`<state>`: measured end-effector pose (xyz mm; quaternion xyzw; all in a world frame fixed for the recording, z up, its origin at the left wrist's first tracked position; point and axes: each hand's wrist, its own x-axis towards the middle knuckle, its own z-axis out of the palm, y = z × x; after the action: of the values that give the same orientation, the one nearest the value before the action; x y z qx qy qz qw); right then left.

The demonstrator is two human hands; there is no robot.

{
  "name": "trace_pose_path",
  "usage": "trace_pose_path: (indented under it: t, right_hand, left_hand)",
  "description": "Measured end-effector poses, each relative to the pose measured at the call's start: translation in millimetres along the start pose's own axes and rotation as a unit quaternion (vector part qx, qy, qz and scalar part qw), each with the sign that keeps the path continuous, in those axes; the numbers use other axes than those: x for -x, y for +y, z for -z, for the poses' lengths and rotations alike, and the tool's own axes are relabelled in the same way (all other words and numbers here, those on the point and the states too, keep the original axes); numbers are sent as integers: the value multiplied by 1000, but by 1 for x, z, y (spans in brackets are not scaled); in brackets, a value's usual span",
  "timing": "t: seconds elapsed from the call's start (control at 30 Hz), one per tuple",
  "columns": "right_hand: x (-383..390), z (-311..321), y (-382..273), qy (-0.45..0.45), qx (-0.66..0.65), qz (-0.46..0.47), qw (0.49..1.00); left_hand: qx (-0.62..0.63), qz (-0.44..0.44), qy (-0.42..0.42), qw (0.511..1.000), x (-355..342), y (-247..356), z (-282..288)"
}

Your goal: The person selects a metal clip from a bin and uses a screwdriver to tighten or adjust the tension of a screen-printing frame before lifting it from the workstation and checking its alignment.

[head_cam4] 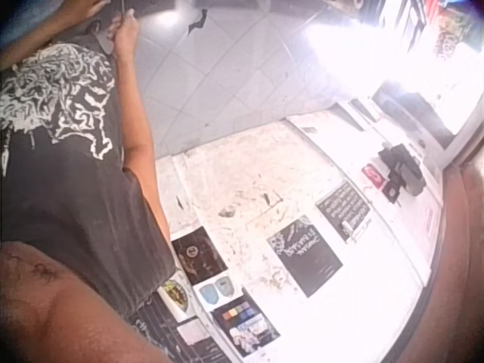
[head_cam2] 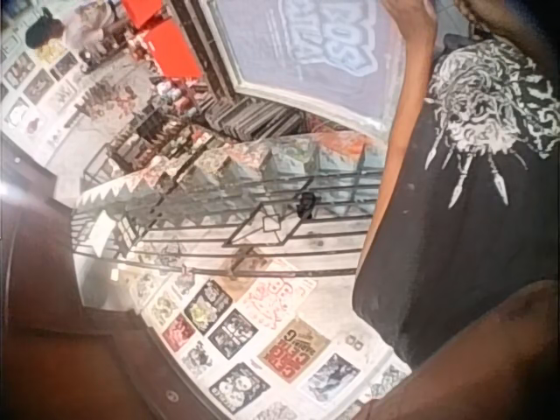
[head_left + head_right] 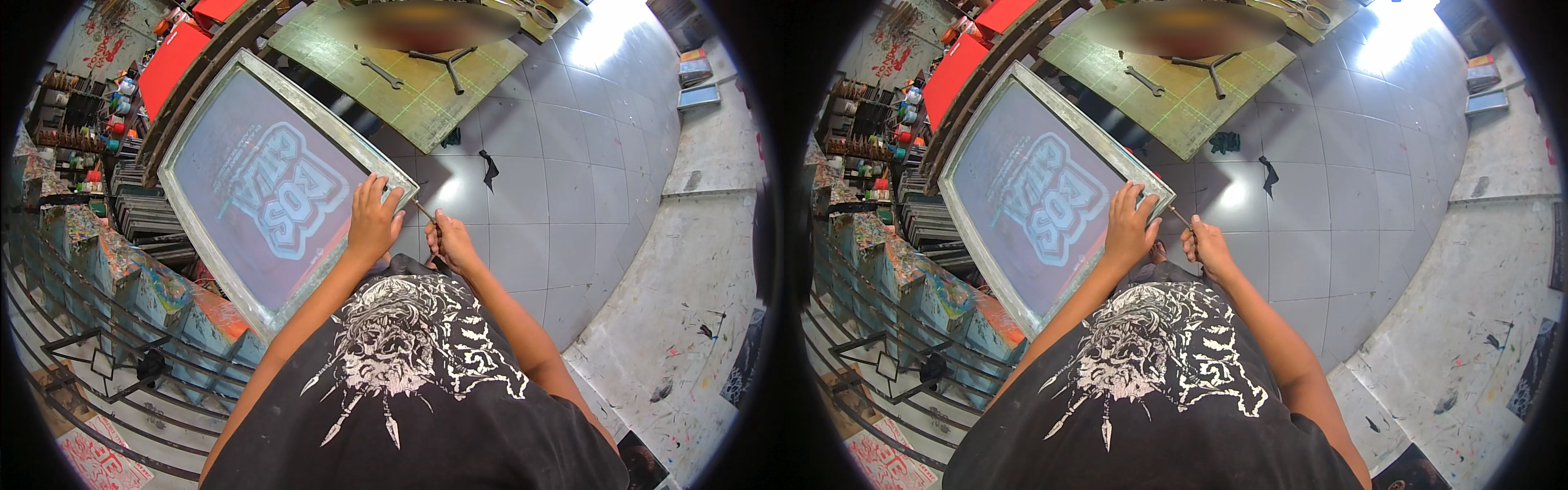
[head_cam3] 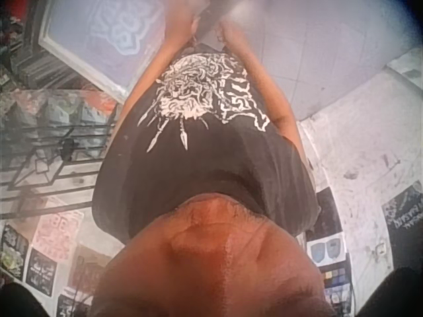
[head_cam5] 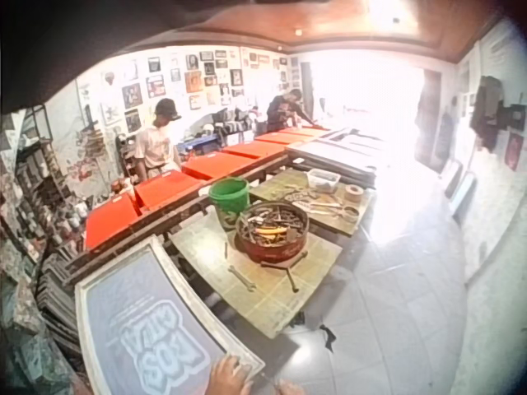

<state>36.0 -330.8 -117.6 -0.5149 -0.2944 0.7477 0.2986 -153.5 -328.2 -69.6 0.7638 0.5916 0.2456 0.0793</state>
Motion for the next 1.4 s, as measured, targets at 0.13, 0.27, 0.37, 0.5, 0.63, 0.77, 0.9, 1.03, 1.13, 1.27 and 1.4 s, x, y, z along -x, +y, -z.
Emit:
trace_pose_path:
  t: [0.13, 0.27, 0.37, 0.5, 0.63, 0.77, 0.9, 1.03, 1.13, 1.27, 1.4]
  right_hand:
    - [4, -8, 7, 137, 351, 362, 853]
    - [1, 2, 7, 36, 279, 205, 937]
    - [-6, 11, 12, -120, -136, -53, 982]
    - [-3, -4, 17, 13, 22, 78, 997]
    - [-1, -2, 9, 118, 391, 348, 844]
    - [-5, 10, 6, -100, -61, -21, 993]
    - [4, -6, 3, -31, 11, 53, 998]
    - [6, -7, 0, 126, 400, 351, 837]
    - [-2, 3, 3, -13, 69, 47, 996]
    - [-4, 1, 7, -79, -165, -4, 983]
    - [3, -11, 7, 139, 341, 278, 887]
  left_hand:
    - [-1, 0, 0, 1000, 0, 0, -1]
    - [0, -2, 3, 1000, 1, -2, -1]
    - [3, 0, -2, 1000, 0, 0, 0]
    - [-6, 0, -9, 1000, 0, 0, 0]
    - [-2, 0, -3, 1000, 0, 0, 1]
    - [-7, -2, -5, 1000, 0, 1, 0]
    - [-11, 1, -14, 1000, 0, 0, -1]
    - [-10, 2, -14, 1000, 1, 0, 0]
    - [-10, -3, -9, 1000, 0, 0, 0]
    - [-8, -5, -6, 1000, 0, -1, -2]
    - [-9, -5, -3, 1000, 1, 0, -1]
